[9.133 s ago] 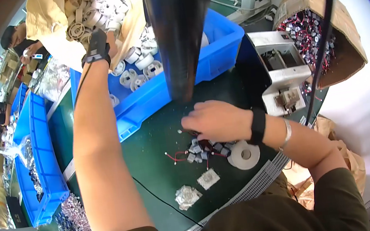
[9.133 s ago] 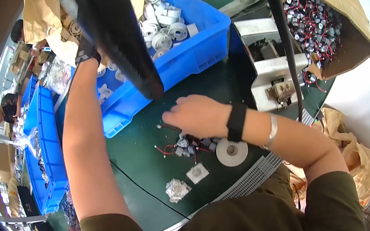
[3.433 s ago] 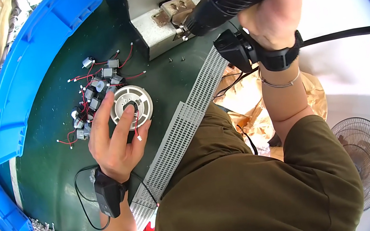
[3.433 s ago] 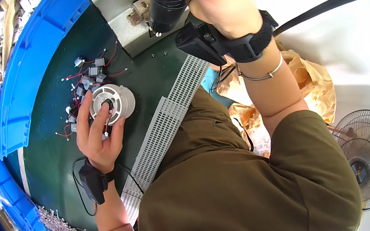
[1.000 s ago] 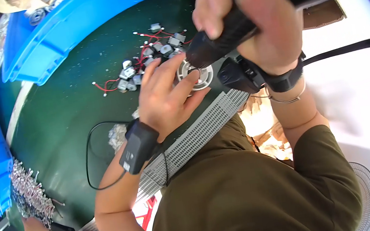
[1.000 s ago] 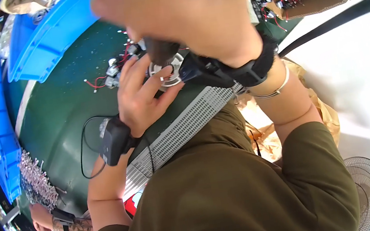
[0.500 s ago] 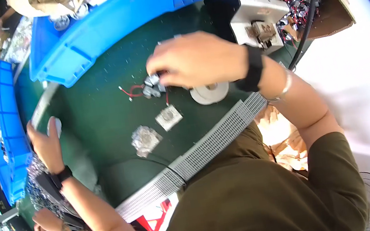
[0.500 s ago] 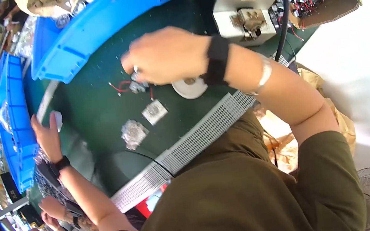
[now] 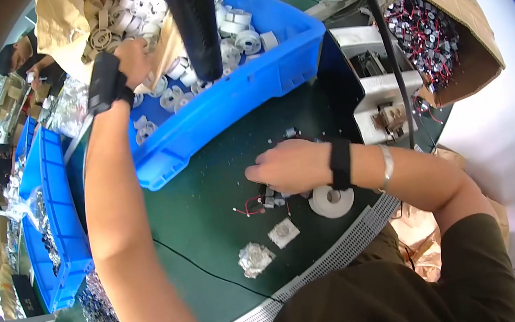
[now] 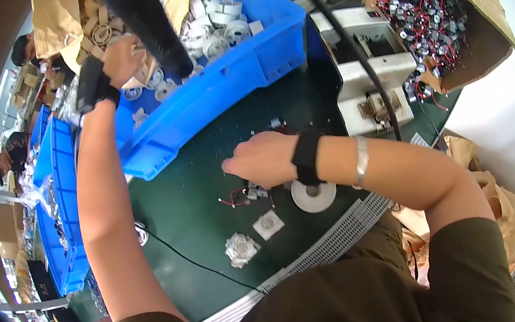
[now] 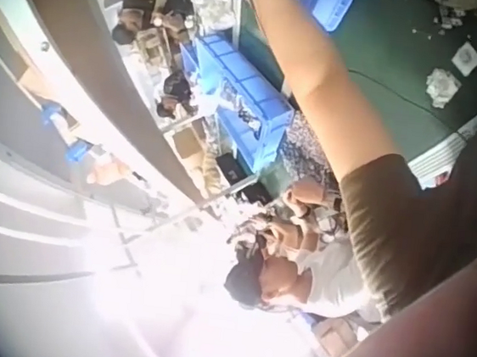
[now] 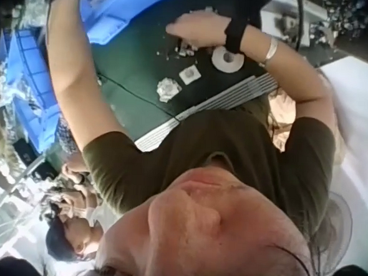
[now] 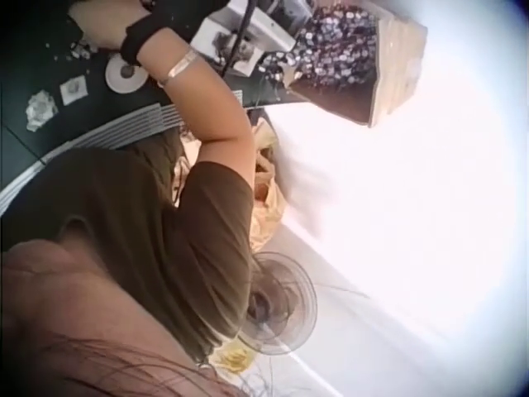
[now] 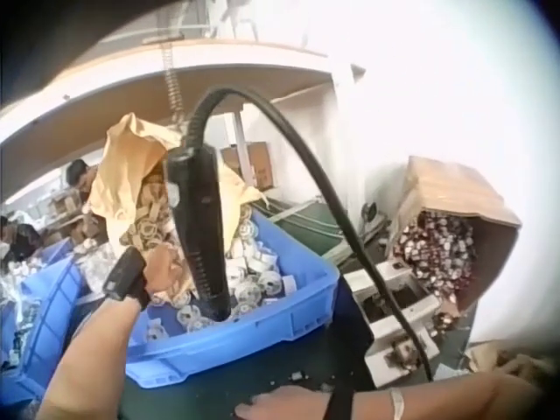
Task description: Assembling small electronic components by placing a cap on a base and securing it using an overhead electric screwdriver.
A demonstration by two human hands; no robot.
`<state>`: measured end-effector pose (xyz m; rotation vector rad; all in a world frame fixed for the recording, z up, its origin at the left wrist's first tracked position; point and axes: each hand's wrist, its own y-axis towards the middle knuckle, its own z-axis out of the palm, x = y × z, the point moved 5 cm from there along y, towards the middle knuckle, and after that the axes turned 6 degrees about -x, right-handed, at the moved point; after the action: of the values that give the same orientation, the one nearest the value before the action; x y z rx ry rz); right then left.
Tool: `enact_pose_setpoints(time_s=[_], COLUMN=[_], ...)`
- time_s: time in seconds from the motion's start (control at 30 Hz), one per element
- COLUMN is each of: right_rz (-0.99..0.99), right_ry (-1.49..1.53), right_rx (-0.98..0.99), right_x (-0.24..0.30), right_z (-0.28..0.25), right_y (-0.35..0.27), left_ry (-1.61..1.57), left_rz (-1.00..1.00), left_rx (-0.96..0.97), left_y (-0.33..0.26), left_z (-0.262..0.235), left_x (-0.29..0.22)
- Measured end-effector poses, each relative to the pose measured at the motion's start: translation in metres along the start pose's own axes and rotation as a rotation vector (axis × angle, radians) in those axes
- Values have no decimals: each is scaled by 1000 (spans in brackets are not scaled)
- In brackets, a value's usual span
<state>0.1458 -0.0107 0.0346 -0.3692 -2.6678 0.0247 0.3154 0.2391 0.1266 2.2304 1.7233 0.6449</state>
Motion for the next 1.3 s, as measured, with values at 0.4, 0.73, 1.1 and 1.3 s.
enact_pose_setpoints(time_s=[0.4, 0.73, 1.1, 1.3], right_rz=[99, 280, 227, 293], right_ry=[908, 1161, 1249, 1125], right_rx=[-595, -1016, -1036, -971], right_x=[0, -38, -17, -11], right_z=[-56, -34, -19, -9], right_y=[-73, -127, -161, -167], left_ry=[182, -1129, -845, -687], left_rz=[-332, -359, 28, 21], left_rx=[116, -385, -34, 1], left_y=[-2, -131, -185, -183], left_z=[8, -119, -65, -72], left_x=[5, -128, -312, -317])
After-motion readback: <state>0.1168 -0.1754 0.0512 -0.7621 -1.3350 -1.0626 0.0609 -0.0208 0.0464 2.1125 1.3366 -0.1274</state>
